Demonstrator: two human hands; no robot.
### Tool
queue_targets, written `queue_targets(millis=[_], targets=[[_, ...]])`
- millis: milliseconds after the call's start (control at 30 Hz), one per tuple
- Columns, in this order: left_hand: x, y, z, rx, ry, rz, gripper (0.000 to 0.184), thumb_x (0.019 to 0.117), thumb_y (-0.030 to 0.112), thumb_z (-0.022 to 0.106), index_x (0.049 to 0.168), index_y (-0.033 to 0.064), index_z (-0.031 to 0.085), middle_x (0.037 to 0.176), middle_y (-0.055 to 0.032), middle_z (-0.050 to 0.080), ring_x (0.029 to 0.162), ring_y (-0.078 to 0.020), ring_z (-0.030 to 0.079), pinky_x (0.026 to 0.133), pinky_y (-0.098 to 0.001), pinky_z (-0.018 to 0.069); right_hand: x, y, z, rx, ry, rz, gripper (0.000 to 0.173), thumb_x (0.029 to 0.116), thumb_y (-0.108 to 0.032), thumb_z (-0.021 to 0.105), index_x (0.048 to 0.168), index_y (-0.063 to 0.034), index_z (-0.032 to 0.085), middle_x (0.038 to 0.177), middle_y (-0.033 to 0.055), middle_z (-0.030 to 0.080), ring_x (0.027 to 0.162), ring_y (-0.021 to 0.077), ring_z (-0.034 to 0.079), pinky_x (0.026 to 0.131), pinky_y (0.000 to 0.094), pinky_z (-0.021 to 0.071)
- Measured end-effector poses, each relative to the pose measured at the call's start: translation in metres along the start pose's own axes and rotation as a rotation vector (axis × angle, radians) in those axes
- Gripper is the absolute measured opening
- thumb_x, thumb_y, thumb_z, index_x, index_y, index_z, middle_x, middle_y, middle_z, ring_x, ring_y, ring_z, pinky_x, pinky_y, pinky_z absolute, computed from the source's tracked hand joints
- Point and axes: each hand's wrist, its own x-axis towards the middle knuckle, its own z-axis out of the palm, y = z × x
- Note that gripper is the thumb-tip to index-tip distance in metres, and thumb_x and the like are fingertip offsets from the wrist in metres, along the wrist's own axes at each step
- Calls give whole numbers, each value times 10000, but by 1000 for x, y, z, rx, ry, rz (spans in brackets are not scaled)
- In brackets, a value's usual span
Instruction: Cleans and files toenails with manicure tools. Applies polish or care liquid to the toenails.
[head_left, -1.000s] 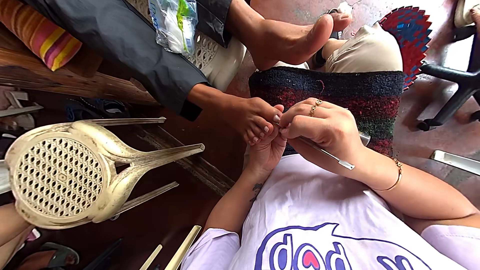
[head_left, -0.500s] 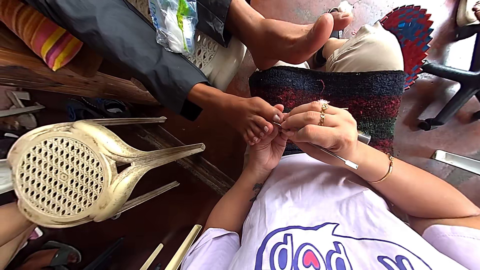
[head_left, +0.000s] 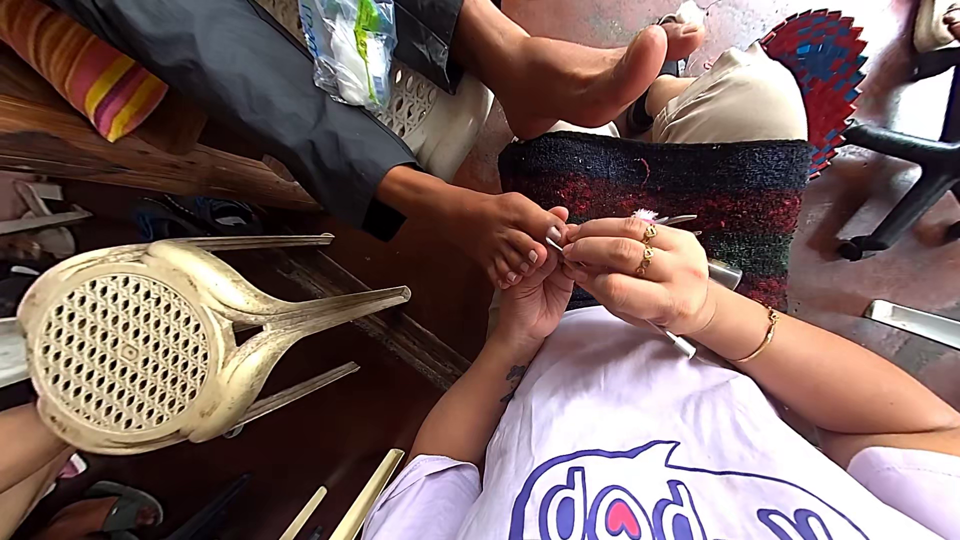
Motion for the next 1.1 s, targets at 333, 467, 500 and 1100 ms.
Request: queue_targets(millis=[333, 467, 500, 1100], targets=[[0, 0, 0, -4, -5, 8, 264, 994, 83, 616, 1253, 48, 657, 1098, -83, 731, 1008, -143, 717, 918, -276, 573, 23, -19, -12, 47, -91, 276, 118, 886, 29, 649, 787, -9, 701, 952, 164, 749, 1023, 264, 729, 891, 361, 594], [0, -1, 1, -7, 7, 20, 274, 984, 73, 626, 1255, 38, 646, 1069, -86, 728, 962, -144, 721, 885, -271, 582, 34, -20, -15, 69, -118, 375, 143, 880, 22, 643, 774, -35, 720, 927, 124, 758, 998, 231, 732, 882, 347, 585], [0, -1, 2, -18, 6, 18, 270, 985, 67, 624, 1252, 34, 648, 1077, -88, 726, 967, -146, 720, 890, -271, 580, 36, -19, -16, 93, -115, 392, 146, 876, 22, 646, 767, -39, 722, 916, 114, 755, 988, 222, 727, 874, 343, 580], [0, 0, -3, 1, -20, 13, 280, 996, 80, 614, 1272, 42, 646, 1102, -89, 726, 1011, -157, 715, 932, -287, 569, 7, -2, -1, 171, 54, 173, 86, 871, 51, 684, 806, 6, 720, 953, 167, 755, 1043, 276, 721, 929, 384, 584]])
